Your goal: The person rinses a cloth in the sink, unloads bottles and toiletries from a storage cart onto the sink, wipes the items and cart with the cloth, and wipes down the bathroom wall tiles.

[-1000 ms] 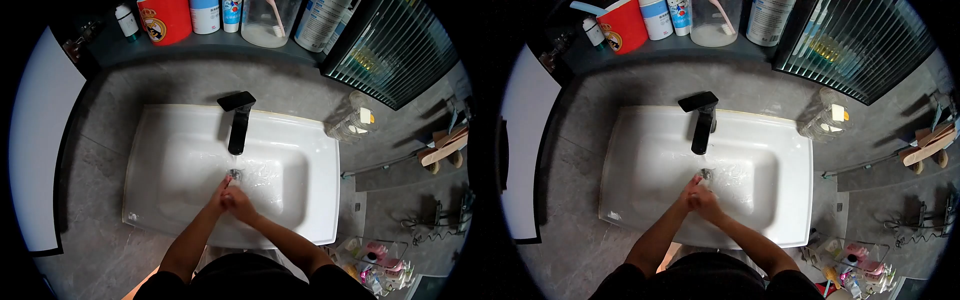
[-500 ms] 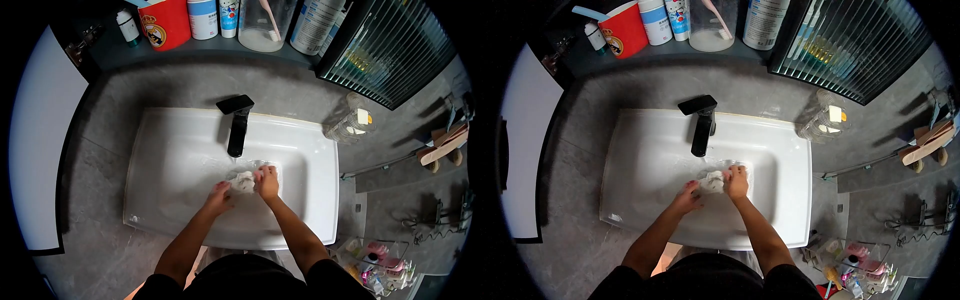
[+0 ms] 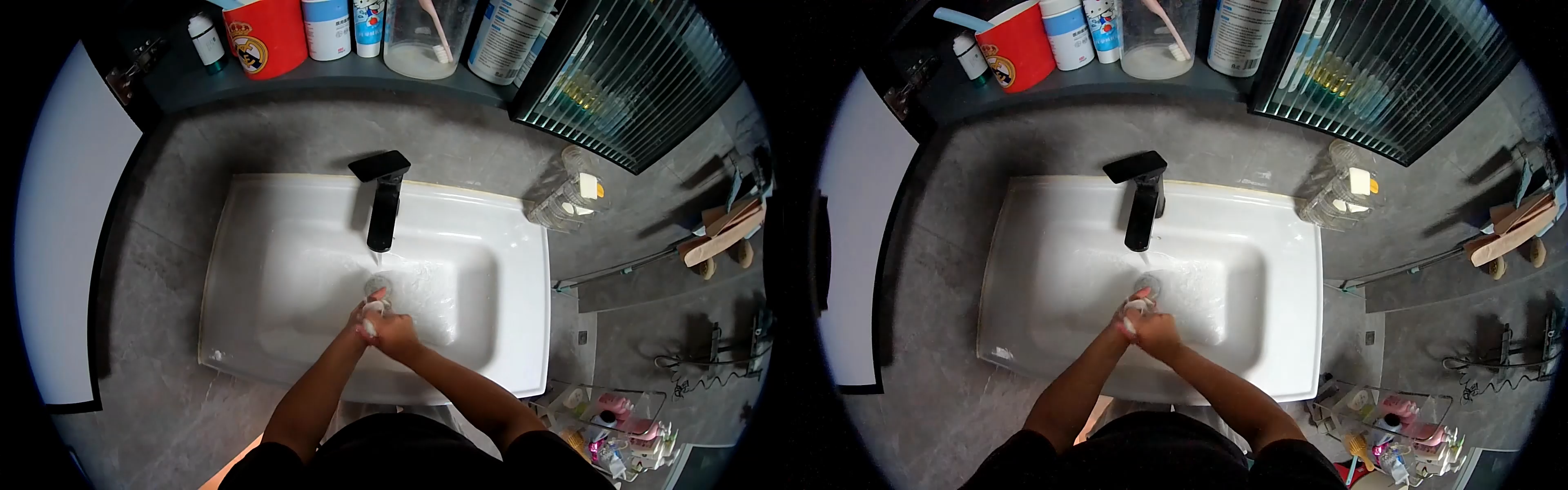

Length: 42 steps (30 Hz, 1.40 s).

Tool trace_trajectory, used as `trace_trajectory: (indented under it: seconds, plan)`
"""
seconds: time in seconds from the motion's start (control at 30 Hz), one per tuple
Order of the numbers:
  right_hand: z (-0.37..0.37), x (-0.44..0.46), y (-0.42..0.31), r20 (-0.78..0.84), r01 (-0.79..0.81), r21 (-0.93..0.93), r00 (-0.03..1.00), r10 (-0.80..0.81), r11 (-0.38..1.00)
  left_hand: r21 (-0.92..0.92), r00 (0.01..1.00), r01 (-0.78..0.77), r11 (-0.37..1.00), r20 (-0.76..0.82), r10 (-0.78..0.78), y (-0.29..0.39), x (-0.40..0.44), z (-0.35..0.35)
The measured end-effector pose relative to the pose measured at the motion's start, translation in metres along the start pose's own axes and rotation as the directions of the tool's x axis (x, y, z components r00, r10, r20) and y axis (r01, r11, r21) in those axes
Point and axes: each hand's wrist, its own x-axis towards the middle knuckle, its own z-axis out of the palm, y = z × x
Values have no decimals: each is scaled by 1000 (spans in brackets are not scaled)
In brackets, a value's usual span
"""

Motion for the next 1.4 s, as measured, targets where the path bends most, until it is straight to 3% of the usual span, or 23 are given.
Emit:
trace_trajectory:
  seconds: [0.1, 0.13, 0.17, 0.23, 0.3, 0.33, 0.37, 0.43, 0.47, 0.53, 0.57, 0.6, 0.7, 0.73, 0.83, 0.87, 0.93, 1.03, 1.07, 1.17, 1.23, 1.27, 1.4]
  plan:
    - [23, 6, 37, -146, -95, -102, 986, 79, 990, -39, 985, -23, 999, -170, 16, 3, -21, 30]
    - [24, 8, 57, -175, -170, -115, 973, 149, 979, 174, 967, -151, 973, 231, 109, 3, -18, 1]
    - [22, 10, 71, -204, -244, -124, 955, 216, 962, 212, 977, -187, 959, 138, 160, 2, -21, 5]
    - [12, 13, 90, -266, -480, 78, 835, 482, 874, 295, 960, -251, 922, -45, 276, 1, -42, 26]
    - [8, 8, 106, -508, -384, 183, 751, 422, 905, 385, 917, -200, 901, -250, 311, 3, -65, 38]
    - [13, -1, 108, -525, -441, -96, 784, 331, 892, 413, 881, -171, 895, -342, 326, 3, -69, 42]
    - [21, -8, 108, -410, -373, -56, 854, 319, 926, 439, 836, -138, 888, -428, 342, 3, -71, 44]
    - [21, -14, 97, -169, -249, 50, 952, 254, 967, 393, 920, -143, 908, -285, 268, -7, -68, 44]
    - [16, -17, 95, 154, -350, 411, 937, 314, 842, 371, 951, -143, 918, -207, 231, -10, -66, 44]
    - [1, -13, 65, 260, -307, 676, 950, 173, 669, 321, 971, -107, 941, -171, 169, -6, -54, 40]
    - [-7, -13, 55, 294, -295, 781, 951, 92, 550, 295, 979, -87, 952, -152, 137, -6, -47, 37]
    - [-20, -11, 47, 301, -324, 801, 945, 130, 503, 299, 982, -85, 950, -135, 131, -8, -41, 32]
    - [-27, 2, 55, 63, -178, 946, 921, 385, 271, 320, 990, -83, 944, -85, 115, -16, -27, 17]
    - [-22, 3, 64, -16, -259, 849, 859, 512, 461, 301, 988, -109, 947, -74, 137, -16, -40, 33]
    - [-26, 8, 77, 406, -536, 827, 779, 479, 170, 207, 981, -90, 974, 188, 51, -7, -54, 47]
    - [-27, 8, 76, 401, -514, 836, 811, 425, 193, 248, 983, -71, 966, 180, 26, -6, -58, 51]
    - [-23, 6, 74, 234, -405, 787, 894, 383, 465, 330, 987, -34, 944, 162, -20, -3, -65, 63]
    - [-40, 7, 60, -28, -112, 604, 987, 161, 789, 657, 979, -148, 739, 204, 15, -5, -76, 83]
    - [-50, 7, 55, -103, 6, 512, 993, 54, 859, 675, 984, -142, 724, 173, 32, 0, -88, 95]
    - [-62, 8, 54, -207, 91, 474, 978, 11, 876, 903, 938, -345, 255, 322, 129, 9, -74, 105]
    - [-66, 12, 54, -231, 13, 440, 968, 99, 898, 916, 886, -390, -98, 402, 230, 9, -65, 112]
    - [-65, 13, 55, -210, -65, 428, 963, 169, 901, 953, 906, -288, -95, 303, 296, 6, -62, 116]
    - [-63, 18, 53, -93, -358, 488, 886, 455, 796, 961, 878, -157, -227, 242, 413, 0, -70, 146]
